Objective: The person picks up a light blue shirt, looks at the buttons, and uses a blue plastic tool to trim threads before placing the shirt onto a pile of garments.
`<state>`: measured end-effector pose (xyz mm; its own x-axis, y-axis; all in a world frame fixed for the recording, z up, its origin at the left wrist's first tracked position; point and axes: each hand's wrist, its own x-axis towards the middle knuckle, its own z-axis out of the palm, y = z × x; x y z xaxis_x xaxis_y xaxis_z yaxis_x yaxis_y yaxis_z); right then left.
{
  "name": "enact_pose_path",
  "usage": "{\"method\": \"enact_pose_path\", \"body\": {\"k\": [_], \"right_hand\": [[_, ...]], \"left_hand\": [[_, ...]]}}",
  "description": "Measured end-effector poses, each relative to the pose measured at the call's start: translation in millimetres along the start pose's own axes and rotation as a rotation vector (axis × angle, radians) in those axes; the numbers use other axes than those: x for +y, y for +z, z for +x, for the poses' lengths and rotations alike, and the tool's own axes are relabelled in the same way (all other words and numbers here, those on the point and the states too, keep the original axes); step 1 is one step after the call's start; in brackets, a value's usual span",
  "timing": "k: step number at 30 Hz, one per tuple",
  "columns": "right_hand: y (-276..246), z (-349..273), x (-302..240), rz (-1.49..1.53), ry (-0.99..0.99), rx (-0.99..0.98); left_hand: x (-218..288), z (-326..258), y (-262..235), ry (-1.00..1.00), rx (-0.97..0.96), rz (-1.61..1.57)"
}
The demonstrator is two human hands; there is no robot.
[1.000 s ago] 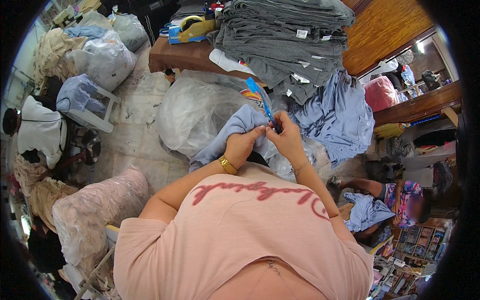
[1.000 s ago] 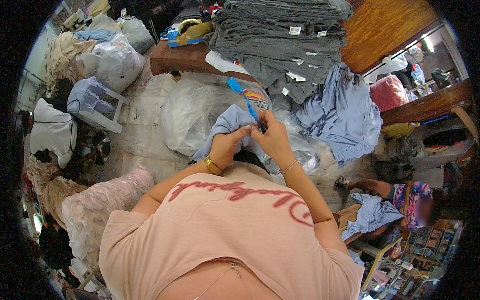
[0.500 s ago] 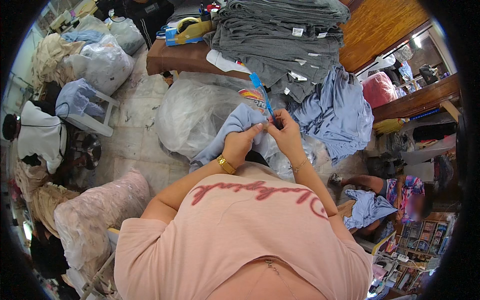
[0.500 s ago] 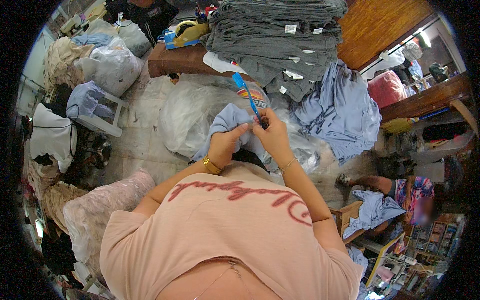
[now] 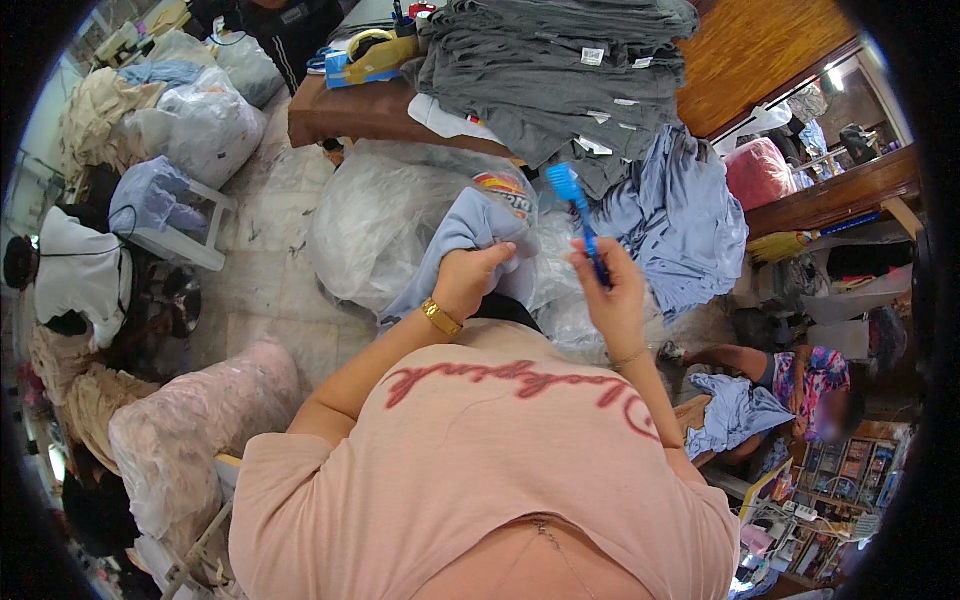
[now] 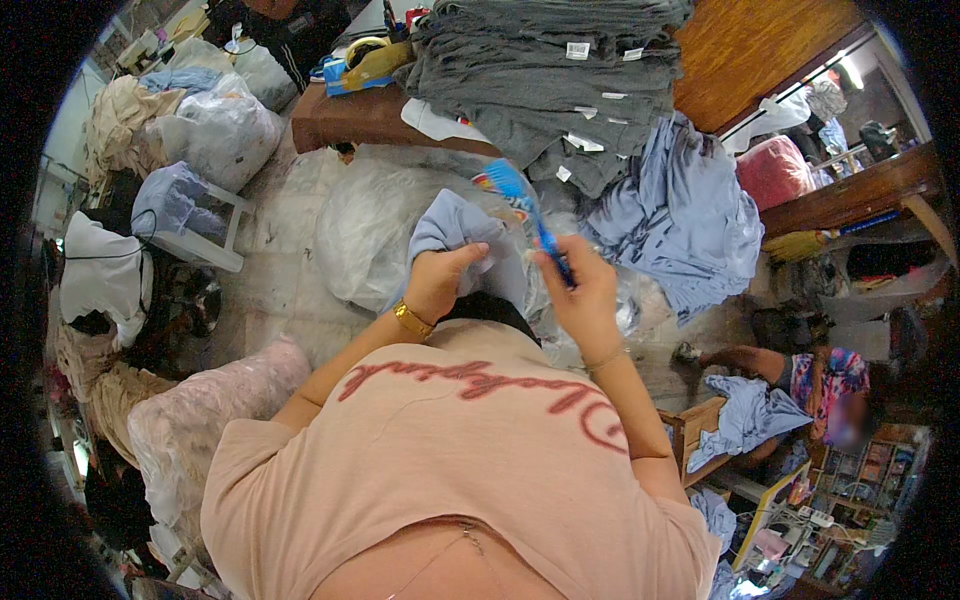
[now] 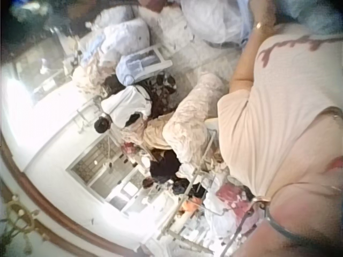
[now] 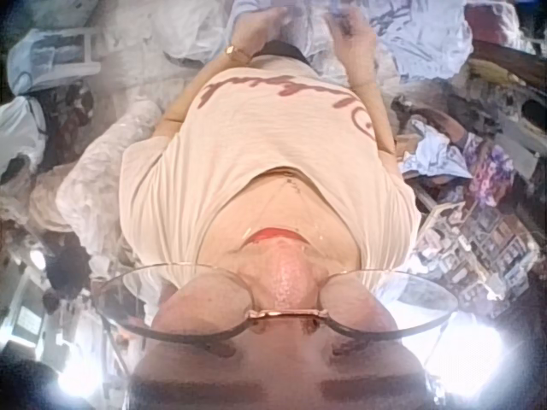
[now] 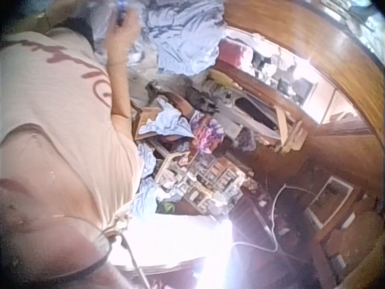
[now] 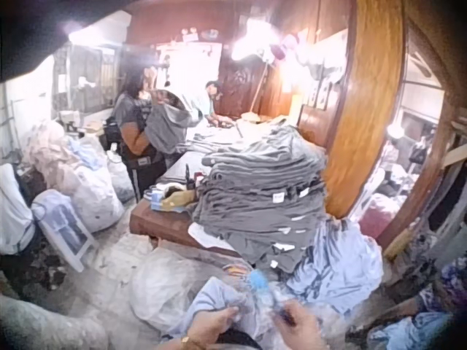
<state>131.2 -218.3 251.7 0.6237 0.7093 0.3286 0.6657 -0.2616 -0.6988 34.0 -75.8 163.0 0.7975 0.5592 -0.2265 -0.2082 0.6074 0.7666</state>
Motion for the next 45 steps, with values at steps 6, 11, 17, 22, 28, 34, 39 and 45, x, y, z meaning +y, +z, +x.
{"method": "enact_pose_path", "body": {"k": [6,11,17,22,28,34,39,45], "right_hand": [[-18.5,-3.0,45.8,0.162,0.143,-0.129],[-15.4,-11.4,47.6,-0.024,0.063,-0.166],[-20.3,-15.7,59.8,-0.070,0.123,-0.285],[-7.8,-15.6,60.3,0.000,-0.035,-0.208],[-11.2,-20.7,78.6,0.049,0.017,-0.202],[-9.4,-20.0,76.0,0.028,0.022,-0.253],[-15.9,-16.3,81.1,0.443,0.142,-0.147],[15.6,3.1,28.0,0.691,0.244,-0.149]], "left_hand": [[9.8,-5.7,7.4,-0.068,-0.044,-0.199],[18.5,-10.2,11.4,-0.127,-0.040,-0.236],[19.3,-15.4,15.3,-0.190,-0.012,-0.301],[24.3,-17.5,21.3,-0.190,-0.037,-0.322],[20.5,-14.7,14.3,-0.227,-0.031,-0.345],[21.1,-15.9,13.5,-0.244,-0.053,-0.331],[25.0,-19.6,17.2,-0.249,-0.036,-0.333],[26.0,-20.1,20.8,-0.221,-0.059,-0.315]]}}
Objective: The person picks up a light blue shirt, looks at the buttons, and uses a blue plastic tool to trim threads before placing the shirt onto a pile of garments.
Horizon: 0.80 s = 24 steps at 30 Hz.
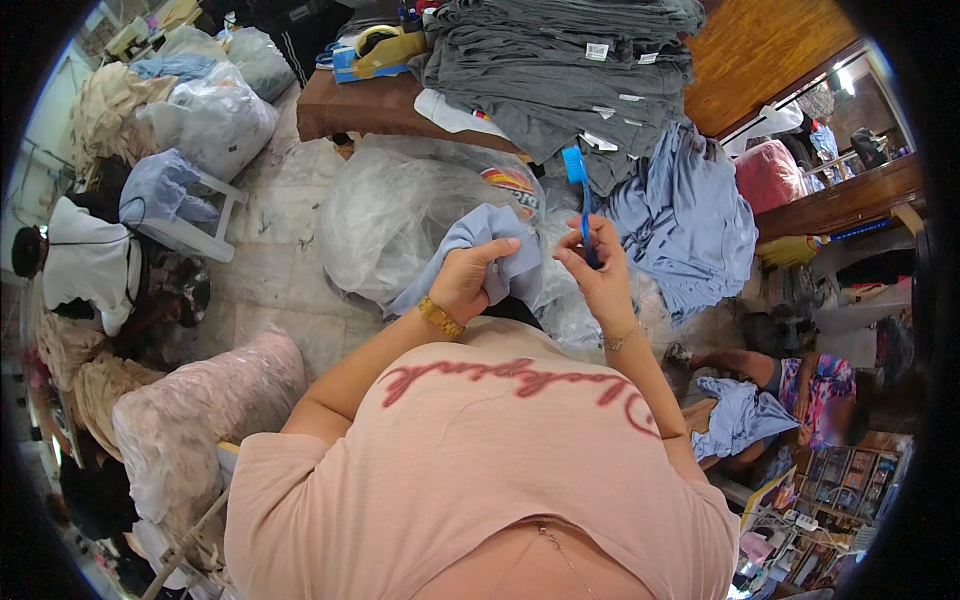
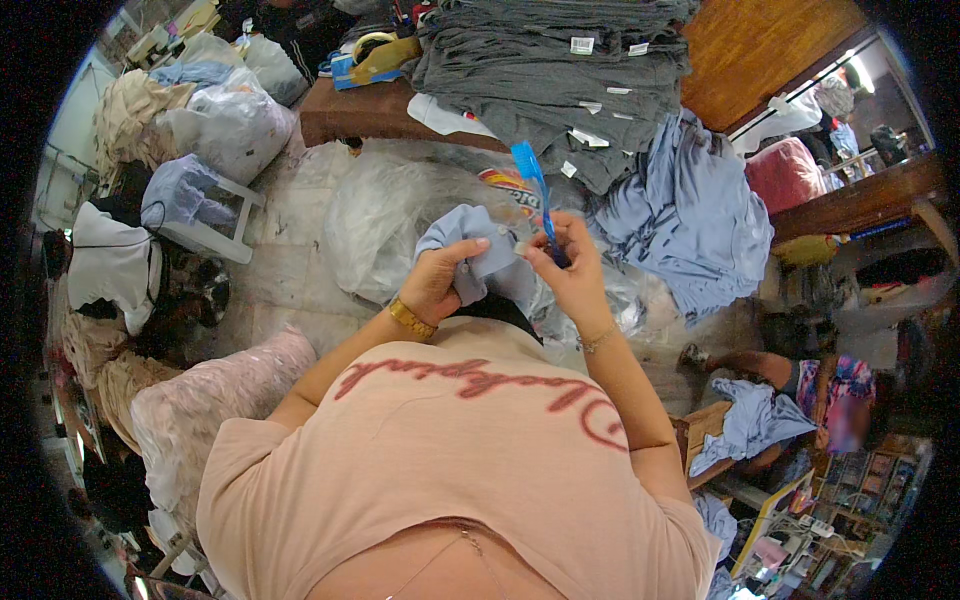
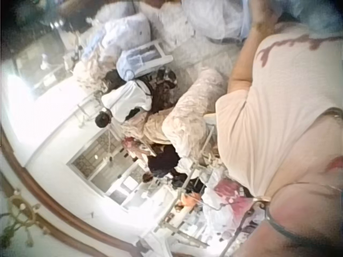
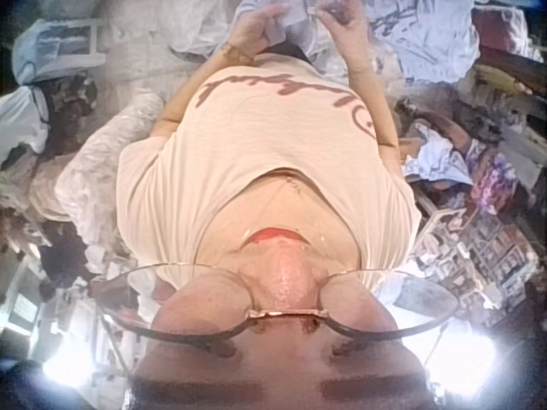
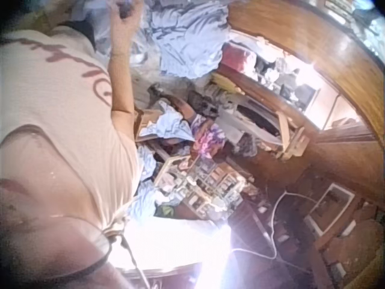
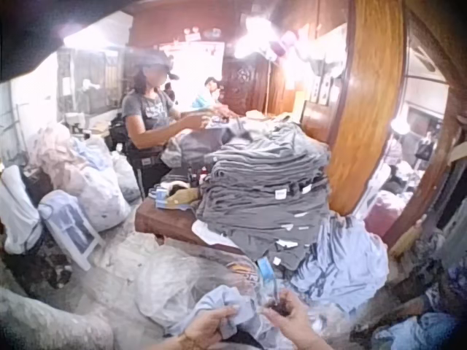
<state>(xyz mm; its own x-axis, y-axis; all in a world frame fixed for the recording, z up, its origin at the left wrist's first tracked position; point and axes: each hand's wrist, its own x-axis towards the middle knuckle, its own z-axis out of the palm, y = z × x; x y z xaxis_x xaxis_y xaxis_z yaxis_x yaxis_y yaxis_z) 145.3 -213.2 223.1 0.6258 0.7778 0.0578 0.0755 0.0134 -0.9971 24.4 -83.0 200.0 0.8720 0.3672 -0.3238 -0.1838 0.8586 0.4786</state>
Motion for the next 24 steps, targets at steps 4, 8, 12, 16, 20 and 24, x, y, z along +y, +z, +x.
{"method": "enact_pose_path", "body": {"k": [4,8,12,16,20,24], "right_hand": [[12.4,10.9,9.4,-0.006,-0.009,-0.036],[18.9,14.7,11.6,-0.128,-0.010,-0.021],[22.3,16.7,11.2,-0.228,-0.016,0.011],[26.2,18.0,6.7,-0.323,-0.020,0.051],[25.2,20.4,16.7,-0.329,-0.064,0.080],[31.4,19.6,5.1,-0.485,-0.056,0.086]], "left_hand": [[-5.6,3.1,-6.5,0.011,0.017,0.055],[-10.6,5.3,-17.4,0.068,0.013,0.123],[-11.4,6.1,-18.3,0.119,-0.009,0.151],[-11.3,5.5,-15.5,0.154,-0.027,0.169],[-13.6,9.9,-14.9,0.176,-0.046,0.206],[-13.5,11.7,-14.4,0.188,0.002,0.205]]}}
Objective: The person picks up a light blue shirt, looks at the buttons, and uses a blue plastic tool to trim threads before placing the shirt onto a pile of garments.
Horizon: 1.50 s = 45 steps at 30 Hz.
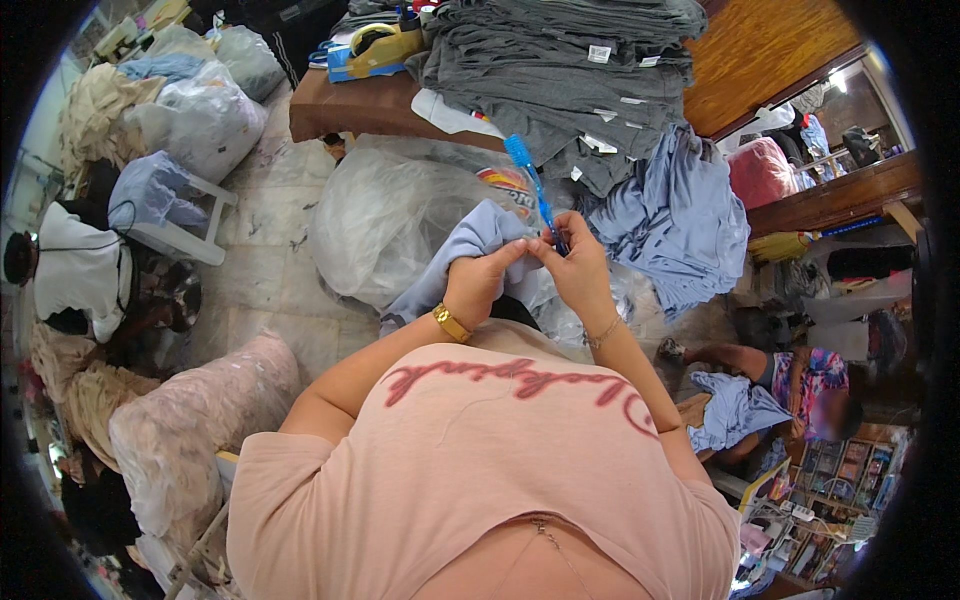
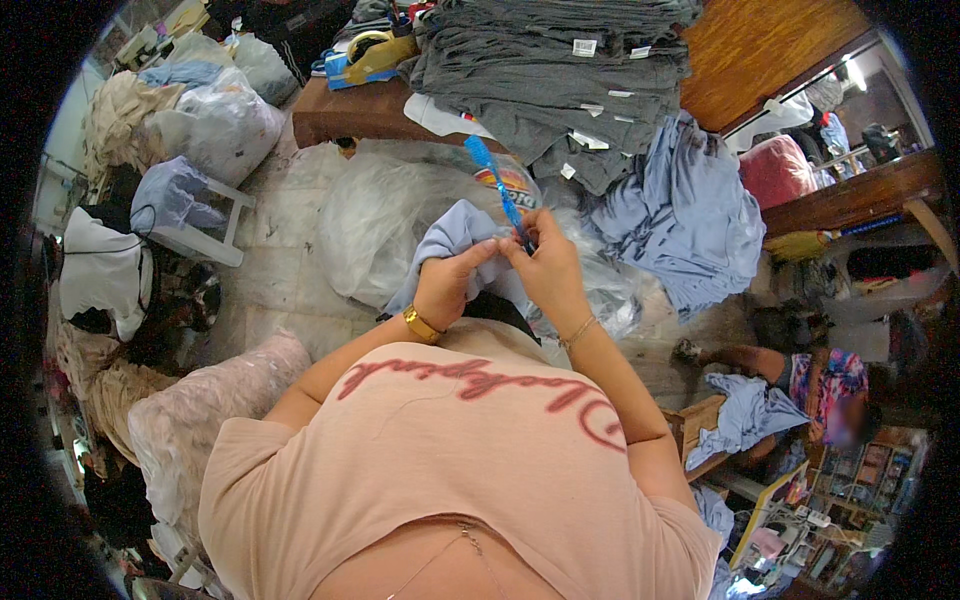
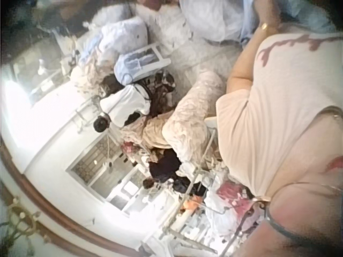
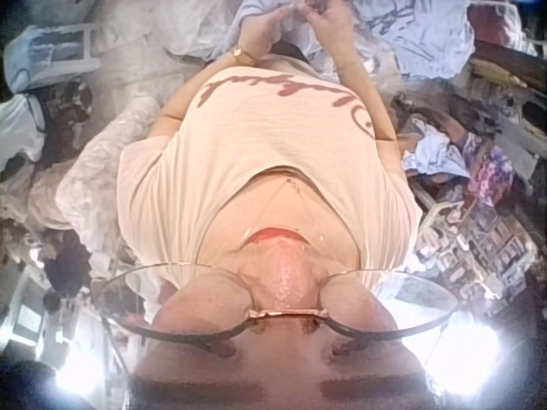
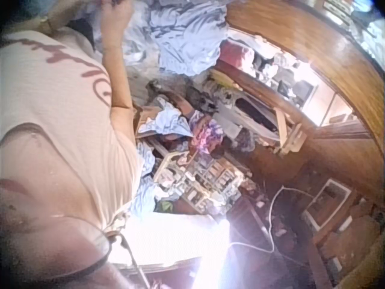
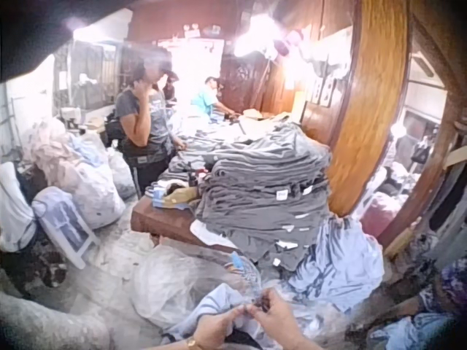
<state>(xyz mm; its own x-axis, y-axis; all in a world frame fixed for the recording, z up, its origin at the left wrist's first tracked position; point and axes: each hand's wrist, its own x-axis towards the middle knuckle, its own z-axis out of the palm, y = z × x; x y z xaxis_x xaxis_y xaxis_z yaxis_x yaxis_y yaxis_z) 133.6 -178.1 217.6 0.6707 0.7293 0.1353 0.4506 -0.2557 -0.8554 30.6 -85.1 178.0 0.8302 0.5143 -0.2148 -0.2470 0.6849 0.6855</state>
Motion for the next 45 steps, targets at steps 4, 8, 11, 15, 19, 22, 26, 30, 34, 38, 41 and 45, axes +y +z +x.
{"method": "enact_pose_path", "body": {"k": [4,8,11,15,19,22,26,30,34,38,41,45], "right_hand": [[-3.1,1.9,-8.7,-0.162,-0.002,-0.017],[-4.0,4.2,-13.3,-0.190,0.004,-0.030],[-3.7,5.6,-13.8,-0.142,-0.003,-0.047],[-0.2,6.0,-4.9,-0.192,-0.012,-0.058],[-0.3,5.9,-1.9,-0.275,-0.056,-0.070],[-4.6,7.3,-2.3,-0.223,-0.035,-0.141],[-3.2,8.0,5.4,-0.179,-0.041,-0.133],[-6.1,7.7,5.6,-0.138,-0.019,-0.150],[-7.6,7.2,2.6,-0.161,-0.004,-0.166],[-5.4,6.0,9.6,-0.114,-0.023,-0.133],[-5.7,5.5,11.2,-0.127,-0.037,-0.125],[-2.1,6.6,14.0,-0.116,-0.048,-0.073]], "left_hand": [[-5.7,1.2,-0.9,0.001,0.039,-0.012],[-1.0,-1.7,5.1,0.027,0.040,-0.027],[-5.2,1.3,-0.7,0.013,0.005,0.033],[-3.9,-0.2,1.3,0.021,0.003,0.034],[-0.8,-3.1,3.4,0.013,0.038,0.080],[0.3,-3.4,2.2,-0.008,0.049,0.094],[-1.0,-2.9,1.9,-0.002,0.000,0.048],[-4.2,-1.4,-0.8,-0.031,0.022,0.067],[-1.8,-2.1,0.9,-0.053,0.005,0.061],[-4.3,-1.8,0.9,-0.036,0.006,0.037],[-8.4,1.4,-2.9,-0.012,-0.019,0.043],[-5.2,1.1,-2.7,-0.015,-0.048,0.019]]}}
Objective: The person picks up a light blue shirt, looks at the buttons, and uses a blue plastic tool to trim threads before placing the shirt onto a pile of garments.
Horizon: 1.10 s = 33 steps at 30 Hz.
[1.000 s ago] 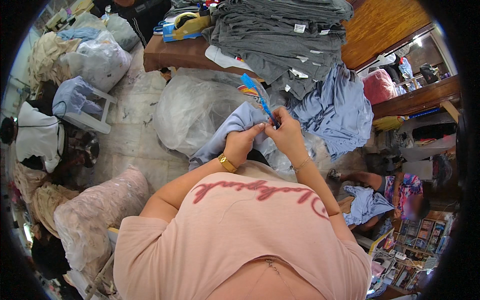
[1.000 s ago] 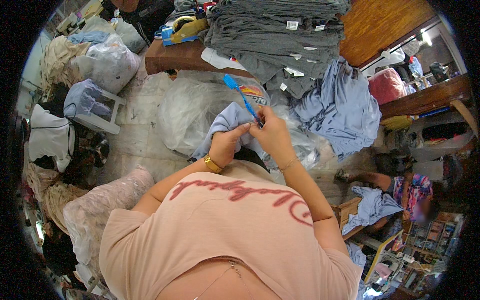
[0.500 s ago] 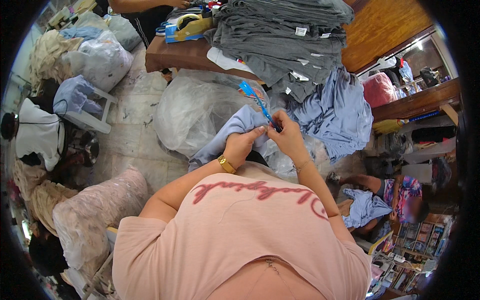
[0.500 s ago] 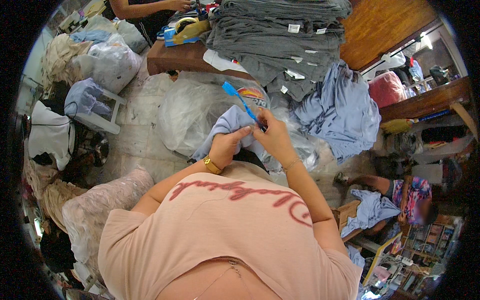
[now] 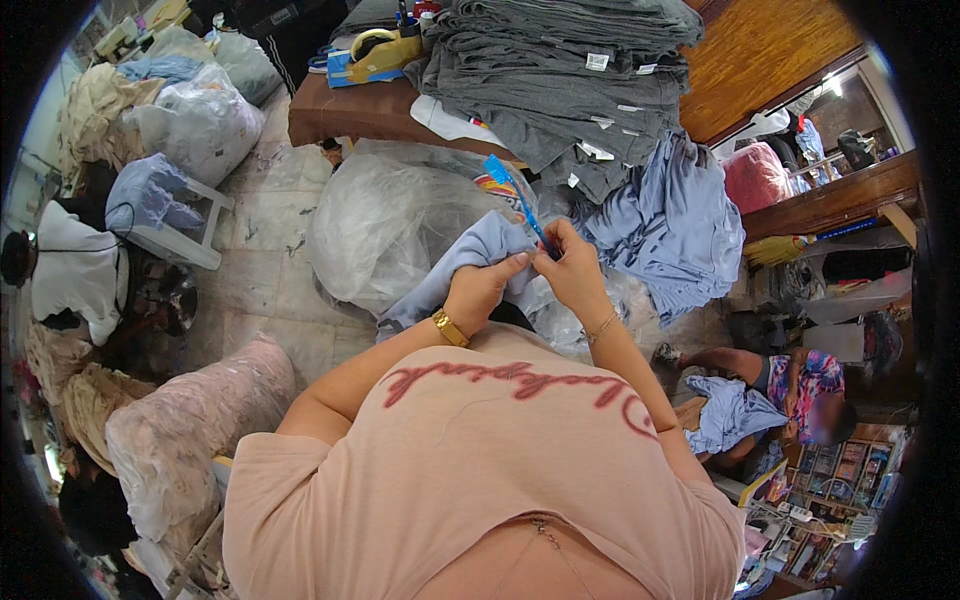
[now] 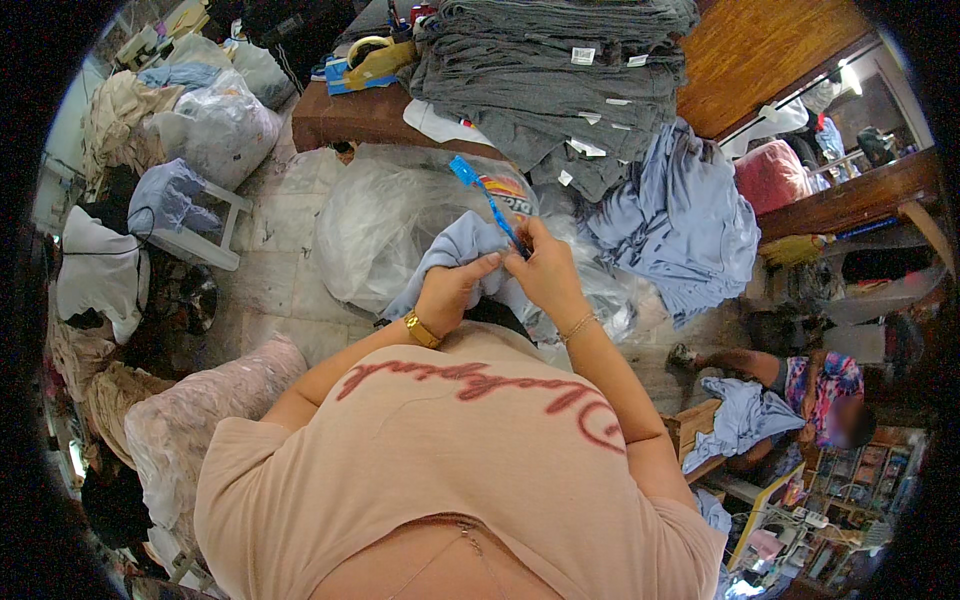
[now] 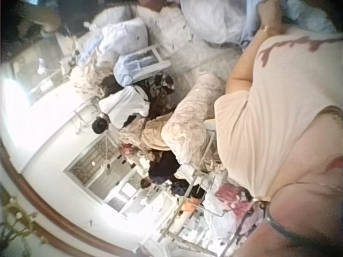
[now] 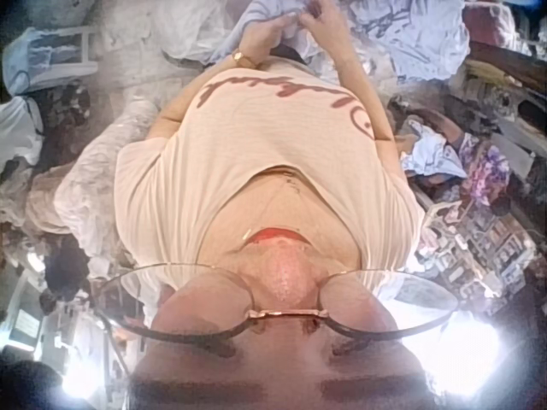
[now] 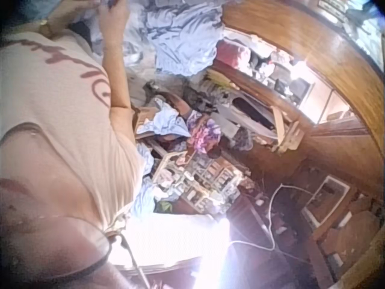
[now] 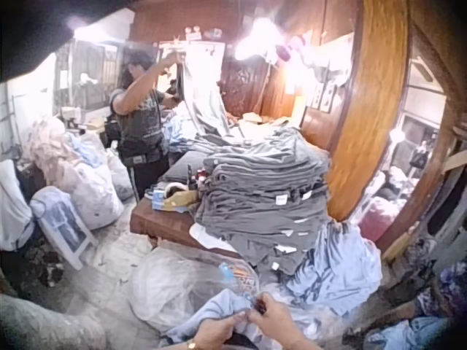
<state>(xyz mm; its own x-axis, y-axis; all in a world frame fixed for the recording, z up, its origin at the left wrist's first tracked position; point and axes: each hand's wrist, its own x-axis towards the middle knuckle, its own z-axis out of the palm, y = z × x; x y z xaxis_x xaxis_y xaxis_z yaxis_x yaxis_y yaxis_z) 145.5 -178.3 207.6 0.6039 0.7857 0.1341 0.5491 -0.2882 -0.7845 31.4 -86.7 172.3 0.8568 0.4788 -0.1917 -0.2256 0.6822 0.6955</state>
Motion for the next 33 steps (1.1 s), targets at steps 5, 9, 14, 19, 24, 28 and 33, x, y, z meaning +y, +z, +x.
{"method": "enact_pose_path", "body": {"k": [5,9,14,19,24,28,33], "right_hand": [[-6.3,-2.1,-5.1,0.061,0.119,-0.007],[-9.0,-6.0,-0.4,0.077,0.052,-0.006],[-23.3,-14.0,-29.7,0.298,-0.038,0.128],[-39.8,-10.7,-32.9,0.459,0.089,0.184],[-25.4,-19.0,-14.7,0.398,0.071,0.111],[-7.4,-17.4,-0.7,0.330,-0.005,0.059],[-0.2,-15.0,0.3,0.222,0.033,0.032]], "left_hand": [[14.8,-7.4,7.8,-0.006,-0.028,0.048],[3.9,-0.5,1.8,0.075,-0.069,0.050],[-0.5,1.3,-9.7,-0.117,0.077,0.172],[0.6,0.2,-6.0,-0.064,-0.002,-0.028],[4.1,-1.4,-2.5,-0.086,-0.021,-0.060],[3.0,-0.9,-1.6,-0.098,-0.037,-0.080],[-2.2,0.1,-7.9,-0.130,-0.024,-0.059]]}}
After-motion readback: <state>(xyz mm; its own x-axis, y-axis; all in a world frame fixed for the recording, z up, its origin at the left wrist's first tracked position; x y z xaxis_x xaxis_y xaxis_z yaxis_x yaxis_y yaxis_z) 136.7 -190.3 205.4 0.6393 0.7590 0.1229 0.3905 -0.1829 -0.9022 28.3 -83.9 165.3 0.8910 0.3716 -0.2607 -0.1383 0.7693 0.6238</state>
